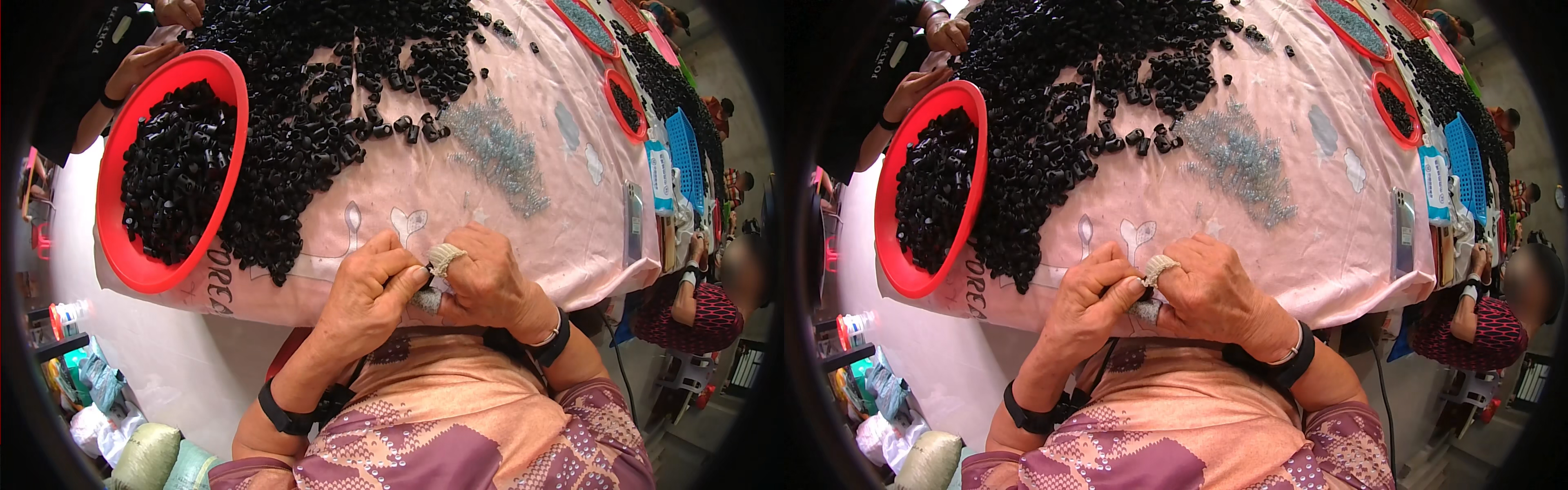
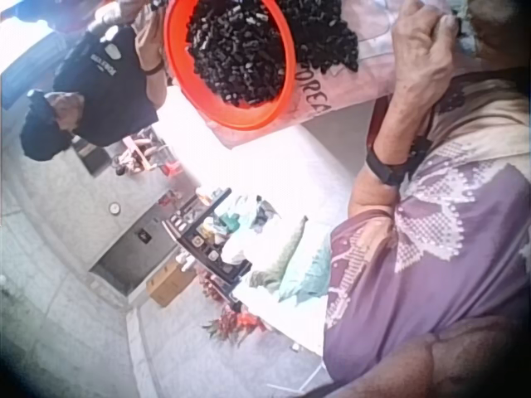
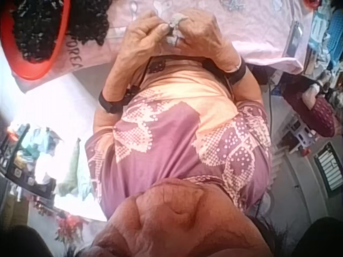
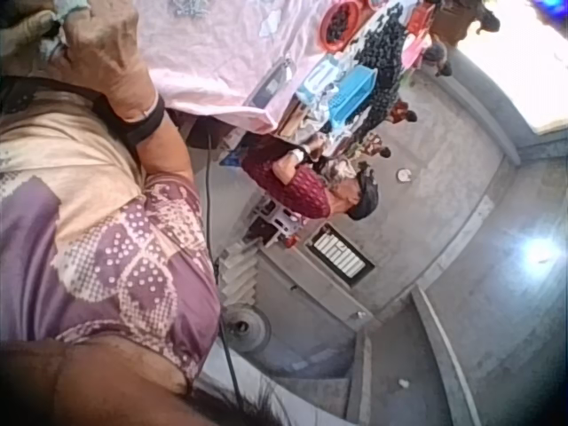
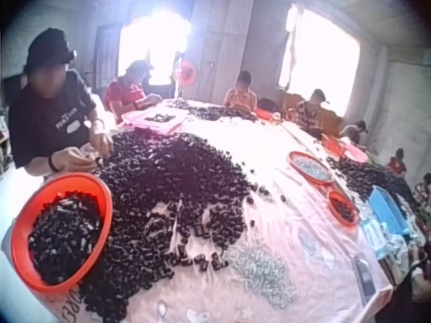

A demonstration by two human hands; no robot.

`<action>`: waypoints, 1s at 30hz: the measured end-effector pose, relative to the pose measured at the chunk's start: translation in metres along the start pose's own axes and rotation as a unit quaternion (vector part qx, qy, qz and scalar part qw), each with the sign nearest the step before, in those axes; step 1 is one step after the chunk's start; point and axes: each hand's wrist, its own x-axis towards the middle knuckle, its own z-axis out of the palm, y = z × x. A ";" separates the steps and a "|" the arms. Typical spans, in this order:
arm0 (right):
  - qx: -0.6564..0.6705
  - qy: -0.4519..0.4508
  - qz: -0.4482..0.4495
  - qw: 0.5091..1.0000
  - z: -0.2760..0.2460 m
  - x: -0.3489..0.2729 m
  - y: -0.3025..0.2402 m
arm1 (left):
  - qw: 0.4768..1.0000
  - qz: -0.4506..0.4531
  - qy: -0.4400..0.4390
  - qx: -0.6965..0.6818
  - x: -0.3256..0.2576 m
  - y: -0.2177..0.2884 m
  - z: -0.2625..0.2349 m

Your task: Assembling small plastic parts by inserting decorative stones into black housings.

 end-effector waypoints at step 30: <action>0.094 -0.012 0.015 0.995 0.007 -0.005 0.003 | 0.946 -0.134 -0.063 -0.288 -0.003 0.007 -0.003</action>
